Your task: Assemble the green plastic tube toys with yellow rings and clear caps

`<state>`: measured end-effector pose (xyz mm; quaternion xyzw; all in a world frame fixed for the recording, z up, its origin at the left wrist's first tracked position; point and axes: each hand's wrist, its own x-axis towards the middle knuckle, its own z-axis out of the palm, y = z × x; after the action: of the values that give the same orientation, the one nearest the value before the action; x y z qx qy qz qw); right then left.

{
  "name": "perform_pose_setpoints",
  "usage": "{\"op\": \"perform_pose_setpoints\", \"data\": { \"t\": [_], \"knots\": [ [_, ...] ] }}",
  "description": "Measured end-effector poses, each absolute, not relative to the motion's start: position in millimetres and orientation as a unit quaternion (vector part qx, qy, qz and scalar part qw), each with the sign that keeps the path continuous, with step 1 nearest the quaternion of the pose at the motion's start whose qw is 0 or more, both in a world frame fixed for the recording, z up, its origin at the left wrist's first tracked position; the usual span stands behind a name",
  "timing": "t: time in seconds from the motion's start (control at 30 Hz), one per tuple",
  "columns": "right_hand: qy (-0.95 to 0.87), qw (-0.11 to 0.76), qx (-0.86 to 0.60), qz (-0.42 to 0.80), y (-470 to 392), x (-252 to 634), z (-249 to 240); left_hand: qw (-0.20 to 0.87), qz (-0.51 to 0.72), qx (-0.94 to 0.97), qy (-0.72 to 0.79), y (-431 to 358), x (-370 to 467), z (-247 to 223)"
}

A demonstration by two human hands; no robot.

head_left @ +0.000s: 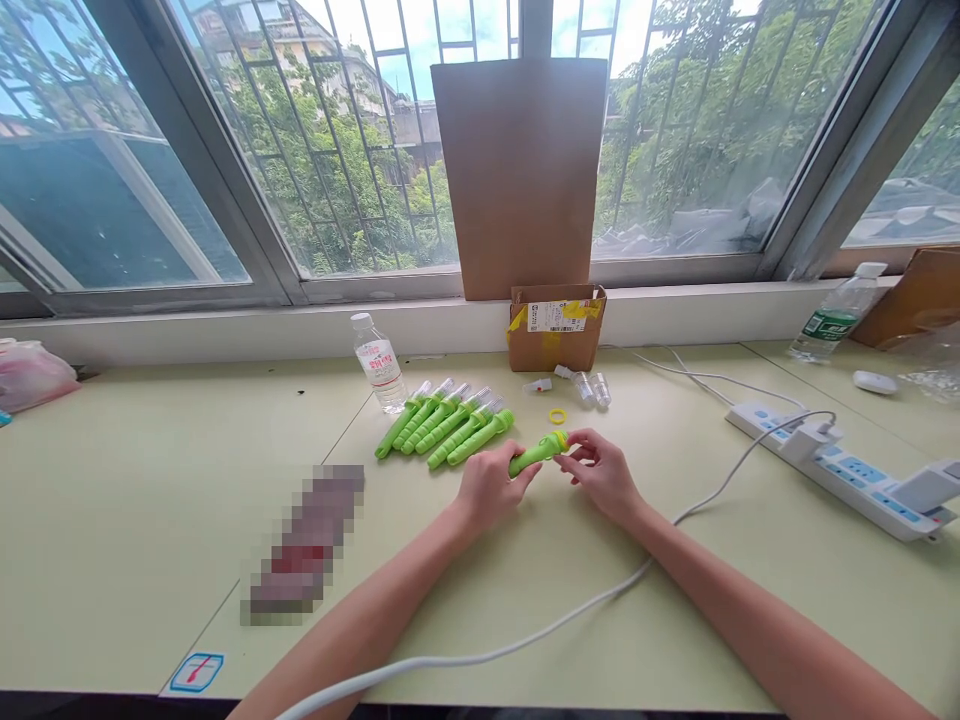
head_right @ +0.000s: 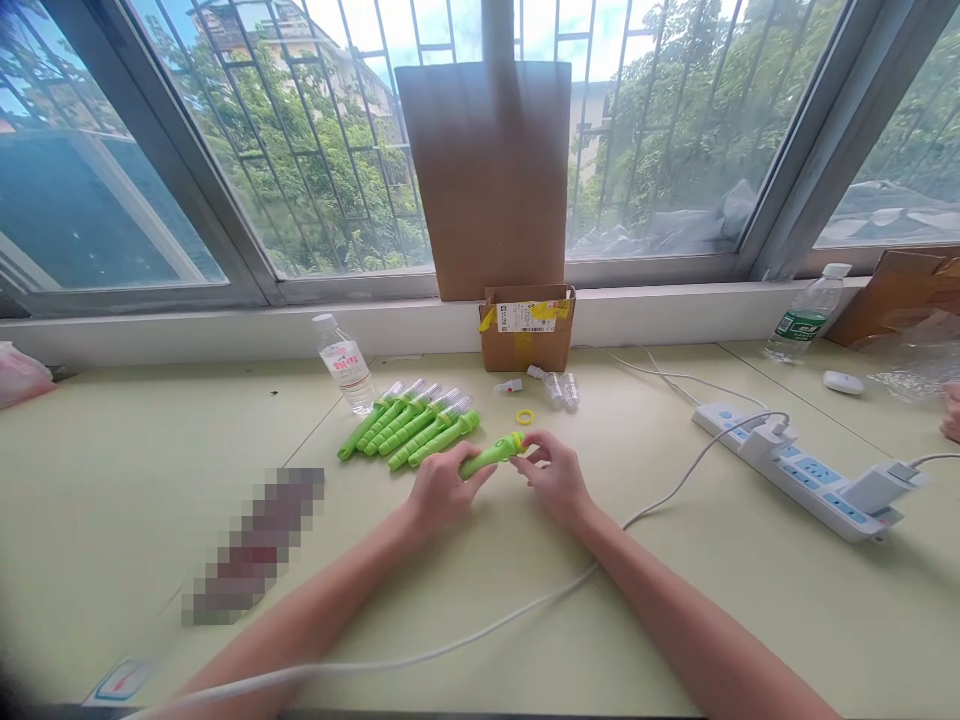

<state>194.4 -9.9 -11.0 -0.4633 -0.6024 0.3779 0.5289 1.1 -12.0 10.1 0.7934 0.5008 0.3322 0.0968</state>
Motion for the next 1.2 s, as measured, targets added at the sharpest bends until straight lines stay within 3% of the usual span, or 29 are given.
{"op": "perform_pose_setpoints", "data": {
  "t": [0.4,0.77,0.93,1.2],
  "knots": [
    [-0.616,0.525,-0.468,0.355,-10.6,194.3,-10.3,0.3,0.398,0.713,0.493,-11.9,2.7,21.1],
    [-0.635,0.538,-0.467,0.299,-12.5,192.0,-11.1,0.51,0.316,0.633,0.49,-13.2,4.2,28.6],
    [-0.625,0.558,-0.461,0.292,-10.6,193.0,-12.3,0.513,0.292,0.64,0.492,-13.7,5.4,31.6],
    [-0.619,0.581,-0.456,0.269,-13.3,190.5,-8.2,0.446,0.38,0.647,0.488,-16.1,9.0,26.5]
  ]
}}
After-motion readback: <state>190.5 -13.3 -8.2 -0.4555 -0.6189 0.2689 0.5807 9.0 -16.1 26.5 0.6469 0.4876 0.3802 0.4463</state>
